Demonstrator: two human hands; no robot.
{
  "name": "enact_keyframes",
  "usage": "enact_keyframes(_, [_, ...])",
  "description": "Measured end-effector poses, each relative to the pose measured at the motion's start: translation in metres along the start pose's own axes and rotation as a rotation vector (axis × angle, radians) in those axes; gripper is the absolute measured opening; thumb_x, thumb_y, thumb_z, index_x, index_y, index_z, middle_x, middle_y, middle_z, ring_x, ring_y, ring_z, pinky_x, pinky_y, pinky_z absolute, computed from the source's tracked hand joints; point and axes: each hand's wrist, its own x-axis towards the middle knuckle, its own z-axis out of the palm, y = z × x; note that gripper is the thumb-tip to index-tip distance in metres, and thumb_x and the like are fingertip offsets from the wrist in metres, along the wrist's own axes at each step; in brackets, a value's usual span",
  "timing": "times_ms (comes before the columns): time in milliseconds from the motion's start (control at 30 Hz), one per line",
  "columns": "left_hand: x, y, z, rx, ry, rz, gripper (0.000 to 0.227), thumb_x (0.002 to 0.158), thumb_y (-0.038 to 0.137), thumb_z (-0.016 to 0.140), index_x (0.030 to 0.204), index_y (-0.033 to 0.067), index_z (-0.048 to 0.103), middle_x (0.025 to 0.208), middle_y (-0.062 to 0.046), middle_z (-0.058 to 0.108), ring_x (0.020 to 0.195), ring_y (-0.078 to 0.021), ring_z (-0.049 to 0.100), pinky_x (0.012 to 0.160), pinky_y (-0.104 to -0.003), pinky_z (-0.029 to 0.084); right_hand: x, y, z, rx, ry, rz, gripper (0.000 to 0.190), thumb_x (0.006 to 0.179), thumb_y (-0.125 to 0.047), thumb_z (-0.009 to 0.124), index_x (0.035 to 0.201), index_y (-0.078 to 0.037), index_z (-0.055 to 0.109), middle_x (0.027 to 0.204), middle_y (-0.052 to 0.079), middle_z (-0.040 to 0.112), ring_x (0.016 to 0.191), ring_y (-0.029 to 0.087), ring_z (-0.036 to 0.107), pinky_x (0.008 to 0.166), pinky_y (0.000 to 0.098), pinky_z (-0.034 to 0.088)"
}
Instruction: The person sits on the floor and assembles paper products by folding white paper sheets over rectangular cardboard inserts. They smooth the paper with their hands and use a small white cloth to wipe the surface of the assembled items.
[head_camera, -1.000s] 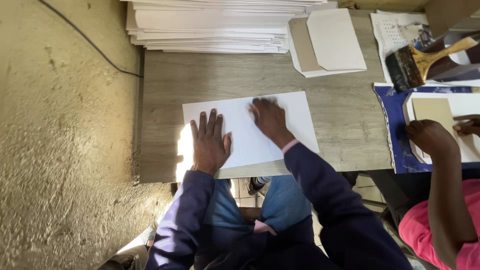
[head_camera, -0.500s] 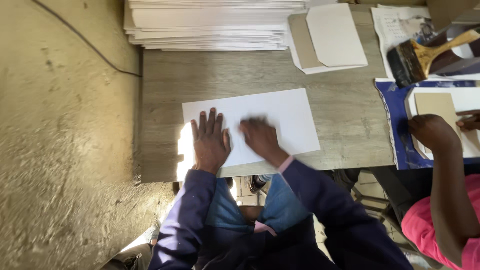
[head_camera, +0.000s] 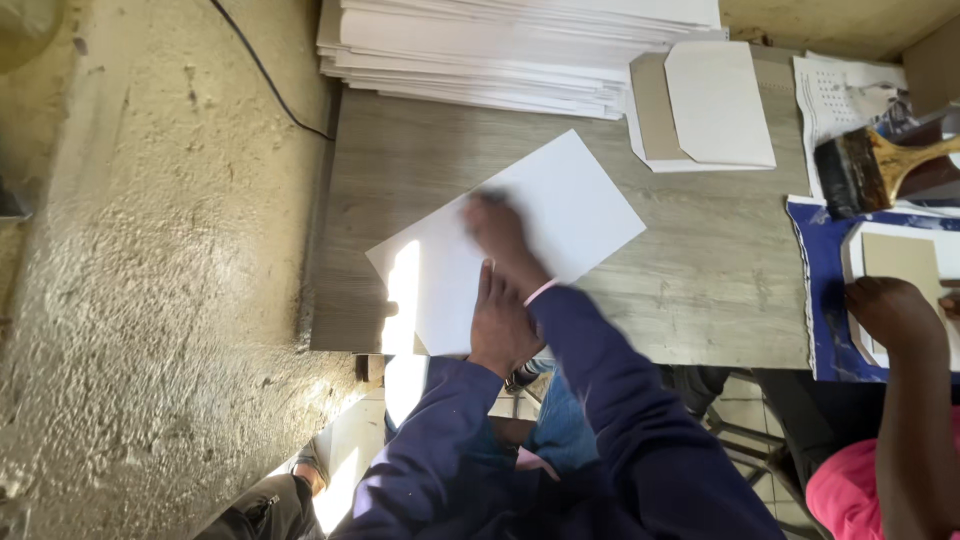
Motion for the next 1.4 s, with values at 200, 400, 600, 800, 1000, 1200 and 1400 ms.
enact_keyframes(200, [0.005, 0.019, -0.121, -0.284, 0.038, -0.115, 0.047, 0.089, 0.034, 0.056, 0.125, 0.0127, 0.079, 0.118, -0.008, 0.079, 0.124, -0.0367, 0.067, 0.133, -0.05, 0.026, -0.023, -0.103, -0.078, 0.258, -0.084, -0.161, 0.017, 0.105, -0.039, 0.061, 0.113, -0.024, 0.064, 0.097, 0.001, 0.075, 0.097, 0.029, 0.078, 0.087, 0.0495, 0.063])
enact_keyframes(400, [0.013, 0.026, -0.127, -0.244, -0.09, -0.091, 0.053, 0.105, 0.035, 0.051, 0.153, 0.0132, 0.061, 0.155, -0.013, 0.062, 0.156, -0.0348, 0.04, 0.136, -0.055, 0.019, -0.022, -0.111, 0.013, 0.369, 0.08, -0.104, 0.016, 0.108, -0.024, 0.06, 0.113, -0.01, 0.064, 0.092, 0.015, 0.074, 0.096, 0.04, 0.079, 0.079, 0.055, 0.061])
enact_keyframes(600, [0.0, 0.016, -0.062, -0.203, 0.124, -0.064, 0.061, 0.102, 0.045, 0.048, 0.151, 0.0109, 0.063, 0.144, -0.012, 0.07, 0.155, -0.032, 0.043, 0.136, -0.053, 0.014, 0.001, -0.061, -0.065, -0.007, 0.123, -0.099, 0.012, 0.104, -0.029, 0.064, 0.101, -0.018, 0.067, 0.085, 0.003, 0.072, 0.085, 0.03, 0.078, 0.074, 0.0476, 0.062])
enact_keyframes(800, [-0.001, 0.002, -0.044, 0.018, -0.197, 0.0, 0.083, 0.098, 0.045, 0.053, 0.169, 0.0076, 0.034, 0.176, -0.015, 0.035, 0.163, -0.0383, 0.026, 0.134, -0.054, 0.015, -0.056, -0.094, -0.037, 0.374, 0.149, -0.427, 0.027, 0.104, -0.037, 0.071, 0.12, -0.016, 0.067, 0.102, 0.01, 0.077, 0.099, 0.035, 0.077, 0.085, 0.0497, 0.063])
enact_keyframes(1000, [0.005, 0.028, -0.142, -0.243, 0.194, -0.114, 0.046, 0.076, 0.041, 0.057, 0.106, 0.0195, 0.085, 0.1, -0.004, 0.083, 0.089, -0.0345, 0.075, 0.107, -0.049, 0.05, -0.009, -0.062, -0.035, 1.197, -0.198, 0.032, 0.014, 0.112, -0.025, 0.053, 0.113, -0.014, 0.06, 0.09, 0.001, 0.063, 0.089, 0.026, 0.067, 0.087, 0.0442, 0.051])
enact_keyframes(1200, [-0.005, -0.004, -0.021, 0.283, 0.039, 0.106, 0.065, 0.107, 0.037, 0.046, 0.168, 0.0153, 0.036, 0.176, -0.007, 0.037, 0.162, -0.031, 0.032, 0.131, -0.05, 0.027, -0.048, -0.127, -0.076, 0.68, 0.017, -0.455, 0.014, 0.101, -0.016, 0.069, 0.093, -0.009, 0.061, 0.076, 0.016, 0.07, 0.079, 0.044, 0.073, 0.073, 0.0551, 0.058])
enact_keyframes(1400, [0.024, -0.002, -0.052, 0.171, -0.64, 0.017, 0.086, 0.11, 0.071, 0.015, 0.174, 0.0173, -0.006, 0.183, -0.006, -0.015, 0.169, -0.0278, -0.011, 0.137, -0.049, -0.004, -0.062, -0.084, 0.095, 0.342, -0.251, -0.372, 0.054, 0.102, -0.042, 0.069, 0.133, 0.002, 0.068, 0.128, 0.036, 0.072, 0.126, 0.057, 0.065, 0.109, 0.0643, 0.049])
